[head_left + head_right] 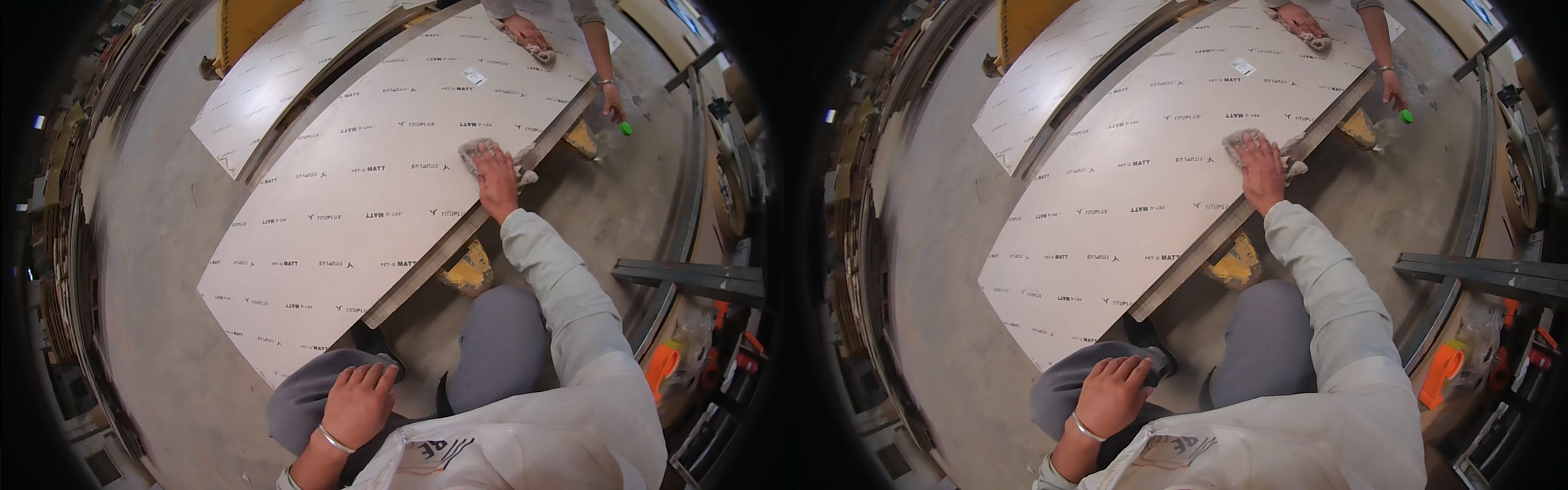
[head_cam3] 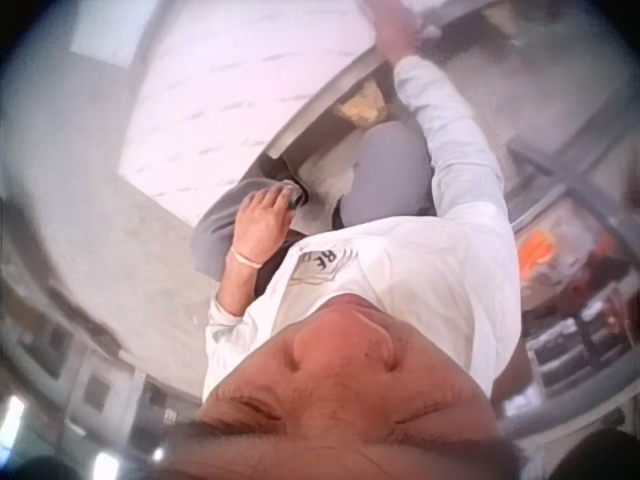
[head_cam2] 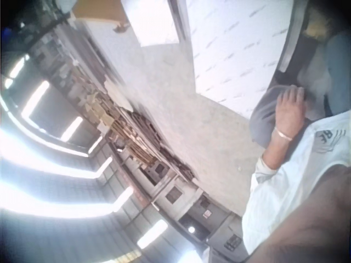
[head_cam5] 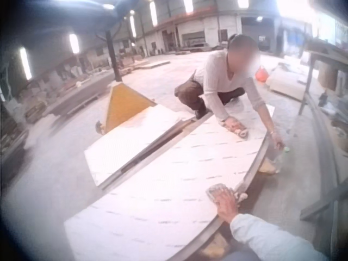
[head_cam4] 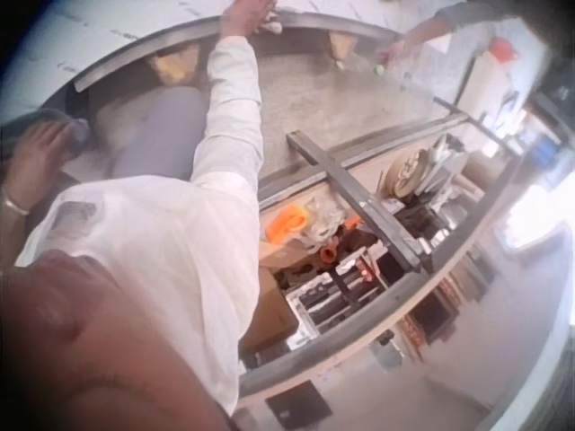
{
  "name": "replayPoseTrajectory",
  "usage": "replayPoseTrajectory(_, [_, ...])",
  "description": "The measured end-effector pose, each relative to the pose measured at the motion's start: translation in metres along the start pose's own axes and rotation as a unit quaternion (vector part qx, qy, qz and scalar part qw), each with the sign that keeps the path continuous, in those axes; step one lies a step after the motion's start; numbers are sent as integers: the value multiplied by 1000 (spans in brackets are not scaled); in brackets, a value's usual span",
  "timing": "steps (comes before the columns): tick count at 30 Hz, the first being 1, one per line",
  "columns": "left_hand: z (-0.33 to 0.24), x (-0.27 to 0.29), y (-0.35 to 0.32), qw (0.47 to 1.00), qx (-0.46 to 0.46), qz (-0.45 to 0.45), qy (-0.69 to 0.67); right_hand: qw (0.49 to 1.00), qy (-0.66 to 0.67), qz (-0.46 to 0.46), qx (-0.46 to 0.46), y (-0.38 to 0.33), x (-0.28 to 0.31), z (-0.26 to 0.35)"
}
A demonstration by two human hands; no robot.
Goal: The person wipes large white panels with a cloth, occasionally flipping them over and re-wetting the cloth. They work alongside another person in a workshop setting.
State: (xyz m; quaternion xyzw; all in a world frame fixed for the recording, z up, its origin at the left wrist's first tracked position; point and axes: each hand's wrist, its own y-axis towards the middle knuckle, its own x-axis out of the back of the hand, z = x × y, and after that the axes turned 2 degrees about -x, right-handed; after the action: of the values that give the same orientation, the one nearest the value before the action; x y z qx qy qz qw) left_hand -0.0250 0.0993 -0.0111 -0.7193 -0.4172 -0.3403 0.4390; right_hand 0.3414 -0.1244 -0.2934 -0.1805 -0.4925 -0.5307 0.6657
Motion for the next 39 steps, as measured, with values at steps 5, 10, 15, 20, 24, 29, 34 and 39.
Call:
replayPoseTrajectory(5, [-5, 11, 26, 996, -68, -4, -53, 939, 132, 214, 236, -130, -13, 163])
replayPoseTrajectory(10, [4, 11, 20, 997, -55, 13, -43, 977, 18, 158, 141, -62, 7, 65])
replayPoseTrajectory(15, [2, 8, 12, 995, -74, 21, -60, 996, -28, -48, -76, 18, 28, -50])
replayPoseTrajectory(20, [7, 16, 11, 995, -47, 24, -86, 945, 176, 216, 172, -145, -22, 162])
replayPoseTrajectory(24, [15, 18, 4, 993, -59, 11, -103, 953, 134, 205, 180, -123, -9, 133])
replayPoseTrajectory(29, [21, 24, 0, 992, -66, 3, -109, 996, 17, -37, -77, -6, 32, -80])
replayPoseTrajectory(34, [23, 26, -10, 987, -108, -30, -111, 959, -107, -63, -254, 122, 31, -105])
replayPoseTrajectory(39, [26, 23, -7, 990, -107, -43, -86, 995, 55, 39, 80, 51, -82, 151])
